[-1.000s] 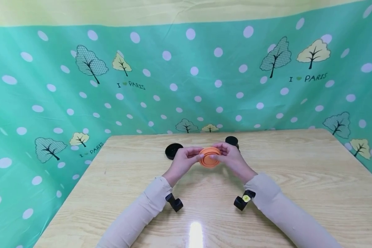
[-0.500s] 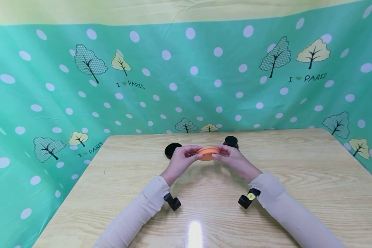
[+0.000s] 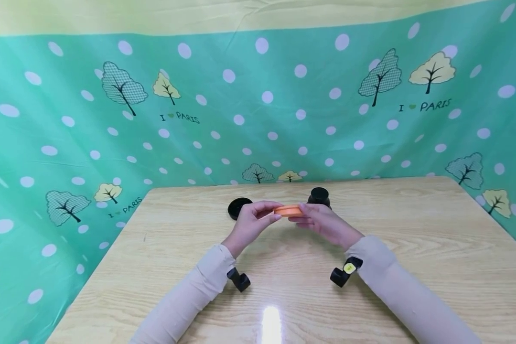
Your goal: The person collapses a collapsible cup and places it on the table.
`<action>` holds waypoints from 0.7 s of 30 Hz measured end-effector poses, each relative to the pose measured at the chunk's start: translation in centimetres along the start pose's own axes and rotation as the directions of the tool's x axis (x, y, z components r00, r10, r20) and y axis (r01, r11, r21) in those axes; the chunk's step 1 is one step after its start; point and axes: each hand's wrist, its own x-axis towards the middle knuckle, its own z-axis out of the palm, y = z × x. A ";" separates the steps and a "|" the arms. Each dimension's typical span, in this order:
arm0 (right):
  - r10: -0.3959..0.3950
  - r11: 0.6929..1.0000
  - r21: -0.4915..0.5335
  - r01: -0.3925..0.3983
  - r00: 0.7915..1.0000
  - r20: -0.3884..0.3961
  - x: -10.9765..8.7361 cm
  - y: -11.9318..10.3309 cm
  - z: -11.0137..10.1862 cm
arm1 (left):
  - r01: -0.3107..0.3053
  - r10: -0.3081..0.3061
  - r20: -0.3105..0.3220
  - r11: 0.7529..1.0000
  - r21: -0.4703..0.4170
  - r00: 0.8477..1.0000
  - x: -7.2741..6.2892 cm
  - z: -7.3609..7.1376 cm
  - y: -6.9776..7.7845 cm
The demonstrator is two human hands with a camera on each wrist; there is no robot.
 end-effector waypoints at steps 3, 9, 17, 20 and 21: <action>-0.003 0.998 0.069 0.003 1.000 0.005 0.0 0.0 0.0 | -0.023 0.023 0.010 1.000 0.007 1.000 0.0 0.0 0.0; -0.023 0.984 0.174 0.028 0.999 -0.031 -0.2 0.0 0.2 | -0.037 0.037 0.034 0.999 -0.013 0.999 0.0 -0.1 -0.1; -0.098 0.995 0.002 0.099 0.989 -0.115 0.1 0.0 0.5 | -0.046 0.048 0.044 0.997 -0.062 0.998 0.1 -0.3 0.2; -0.105 0.992 -0.087 0.091 0.980 -0.169 0.0 0.0 0.7 | -0.002 0.007 0.079 0.998 -0.064 0.997 0.1 -0.2 0.2; -0.114 0.989 -0.110 0.095 0.977 -0.181 0.0 0.0 0.7 | 0.019 -0.013 0.093 0.998 -0.066 0.996 0.1 -0.1 0.1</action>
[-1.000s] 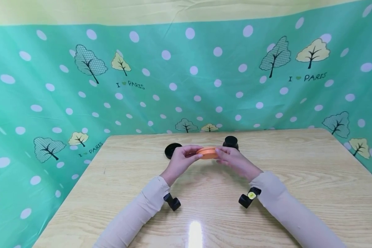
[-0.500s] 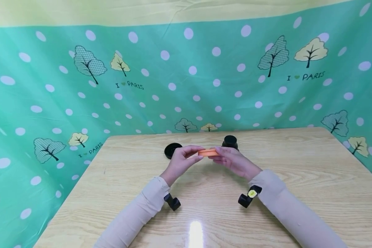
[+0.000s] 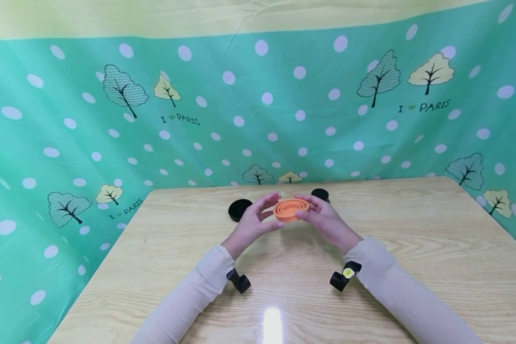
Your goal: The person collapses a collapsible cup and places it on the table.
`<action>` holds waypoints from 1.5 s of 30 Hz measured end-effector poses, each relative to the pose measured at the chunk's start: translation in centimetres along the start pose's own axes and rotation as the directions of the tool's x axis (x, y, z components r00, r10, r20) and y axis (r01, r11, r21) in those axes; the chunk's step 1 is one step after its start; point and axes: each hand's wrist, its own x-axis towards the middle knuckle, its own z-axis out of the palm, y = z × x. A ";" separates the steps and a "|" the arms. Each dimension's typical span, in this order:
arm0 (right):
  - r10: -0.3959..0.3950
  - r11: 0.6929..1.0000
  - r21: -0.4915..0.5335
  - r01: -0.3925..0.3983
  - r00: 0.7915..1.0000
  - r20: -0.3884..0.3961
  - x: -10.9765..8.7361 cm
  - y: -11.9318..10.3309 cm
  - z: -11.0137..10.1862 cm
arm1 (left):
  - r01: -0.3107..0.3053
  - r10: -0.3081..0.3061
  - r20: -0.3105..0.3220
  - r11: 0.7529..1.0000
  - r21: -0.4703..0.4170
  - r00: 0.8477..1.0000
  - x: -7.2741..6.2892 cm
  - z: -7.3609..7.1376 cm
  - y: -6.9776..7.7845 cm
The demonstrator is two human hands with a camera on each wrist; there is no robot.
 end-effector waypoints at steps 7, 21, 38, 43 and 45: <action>-0.055 0.998 -0.016 0.055 0.998 -0.021 -0.1 0.0 0.4 | 0.114 -0.114 0.041 0.993 -0.015 0.993 0.2 0.5 -0.3; -0.113 0.989 -0.093 0.114 0.993 0.018 -0.2 0.0 0.6 | 0.092 -0.092 0.001 0.996 -0.003 0.996 0.0 0.6 -0.6; -0.209 0.977 -0.095 0.189 0.933 -0.292 0.2 -0.2 -0.5 | 0.160 -0.179 -0.171 0.980 -0.119 0.969 1.0 -0.3 -2.1; -0.211 0.971 -0.011 0.237 0.839 -0.501 0.6 0.2 -1.6 | 0.205 -0.237 -0.228 0.966 -0.157 0.944 1.5 -0.5 -2.9; -0.202 0.971 -0.010 0.237 0.804 -0.559 0.7 0.4 -2.1 | 0.223 -0.257 -0.250 0.962 -0.157 0.934 1.7 -0.5 -3.1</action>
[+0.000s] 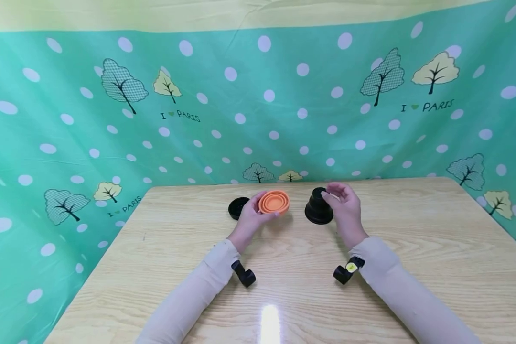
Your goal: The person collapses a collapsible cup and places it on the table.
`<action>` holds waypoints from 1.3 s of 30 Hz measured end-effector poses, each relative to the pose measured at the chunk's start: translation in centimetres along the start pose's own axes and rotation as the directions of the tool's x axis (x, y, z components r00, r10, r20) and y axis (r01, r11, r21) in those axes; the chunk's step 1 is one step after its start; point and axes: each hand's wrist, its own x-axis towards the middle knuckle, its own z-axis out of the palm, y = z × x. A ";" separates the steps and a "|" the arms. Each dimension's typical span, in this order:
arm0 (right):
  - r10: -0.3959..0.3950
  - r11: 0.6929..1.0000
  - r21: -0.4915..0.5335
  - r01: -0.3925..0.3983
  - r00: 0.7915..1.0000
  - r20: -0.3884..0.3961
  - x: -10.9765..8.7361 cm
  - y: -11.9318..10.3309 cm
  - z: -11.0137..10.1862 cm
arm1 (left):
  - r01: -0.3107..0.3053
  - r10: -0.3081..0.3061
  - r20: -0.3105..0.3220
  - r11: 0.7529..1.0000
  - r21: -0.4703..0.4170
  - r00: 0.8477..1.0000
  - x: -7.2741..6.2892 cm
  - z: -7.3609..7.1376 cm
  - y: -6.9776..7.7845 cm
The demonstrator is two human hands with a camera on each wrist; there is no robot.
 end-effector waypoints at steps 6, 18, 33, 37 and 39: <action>0.061 0.997 -0.054 -0.064 0.997 -0.053 0.9 0.7 -1.0 | 0.062 -0.062 -0.081 0.998 0.001 0.995 1.1 0.3 -0.9; 0.335 0.942 -0.066 -0.330 0.901 0.276 2.2 2.8 -3.5 | 0.137 -0.138 -0.106 0.990 -0.022 0.985 3.1 0.6 -2.6; 0.339 0.936 -0.220 -0.274 0.867 0.364 2.6 3.9 -4.3 | 0.126 -0.122 -0.076 0.991 0.048 0.990 4.1 1.0 -2.9; 0.333 0.937 -0.231 -0.263 0.875 0.353 2.5 3.9 -4.2 | 0.137 -0.132 -0.071 0.989 0.060 0.989 3.9 1.1 -2.8; 0.335 0.936 -0.234 -0.264 0.875 0.349 2.4 3.9 -4.2 | 0.146 -0.141 -0.072 0.987 0.073 0.987 3.9 1.1 -2.7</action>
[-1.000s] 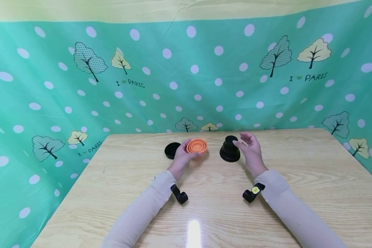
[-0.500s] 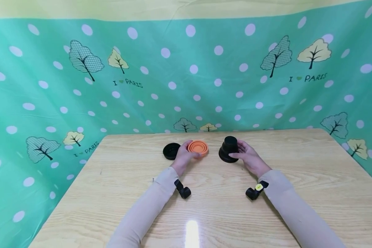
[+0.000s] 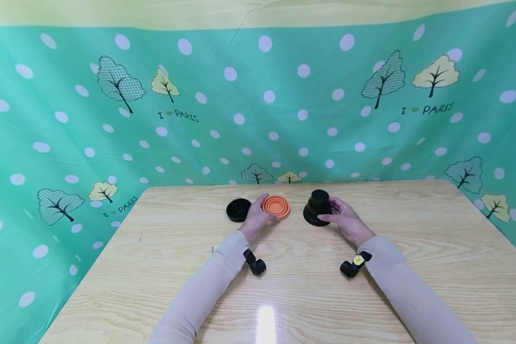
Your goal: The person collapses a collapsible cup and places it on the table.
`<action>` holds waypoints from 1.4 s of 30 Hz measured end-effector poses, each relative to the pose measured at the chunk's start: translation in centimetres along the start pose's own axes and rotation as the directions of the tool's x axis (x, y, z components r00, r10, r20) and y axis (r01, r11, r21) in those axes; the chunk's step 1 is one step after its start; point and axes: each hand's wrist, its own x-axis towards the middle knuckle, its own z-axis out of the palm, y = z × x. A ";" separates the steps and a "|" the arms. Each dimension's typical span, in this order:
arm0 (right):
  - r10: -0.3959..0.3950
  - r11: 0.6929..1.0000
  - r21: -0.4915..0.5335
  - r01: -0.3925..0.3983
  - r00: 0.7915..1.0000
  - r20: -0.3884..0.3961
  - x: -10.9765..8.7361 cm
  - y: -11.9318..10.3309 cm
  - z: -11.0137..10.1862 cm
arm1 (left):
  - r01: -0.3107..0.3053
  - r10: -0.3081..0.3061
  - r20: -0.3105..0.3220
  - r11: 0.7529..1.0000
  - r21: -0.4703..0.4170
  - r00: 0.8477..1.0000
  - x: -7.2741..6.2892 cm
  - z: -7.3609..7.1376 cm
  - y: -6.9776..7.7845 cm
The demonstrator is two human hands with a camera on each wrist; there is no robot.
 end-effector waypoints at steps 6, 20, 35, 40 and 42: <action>0.000 1.000 -0.003 0.000 1.000 0.000 -0.2 0.0 0.1 | 0.004 -0.004 0.004 1.000 0.031 1.000 0.0 0.0 -0.2; 0.012 0.999 0.048 -0.009 0.998 -0.055 -0.5 -0.1 0.2 | -0.019 0.019 0.005 0.992 0.124 1.000 -0.7 0.0 0.0; -0.002 0.996 0.089 0.004 1.000 -0.025 -0.2 -0.9 0.9 | -0.198 0.210 -0.017 0.945 0.260 0.978 -3.5 0.0 2.4; -0.041 0.997 -0.062 0.042 0.999 0.019 -0.8 -2.3 2.2 | -0.250 0.252 0.008 0.957 0.147 0.968 -4.5 0.6 3.1; -0.060 0.994 -0.093 0.062 0.998 0.032 -1.2 -3.0 2.7 | -0.257 0.255 0.029 0.962 0.091 0.966 -4.8 0.8 3.3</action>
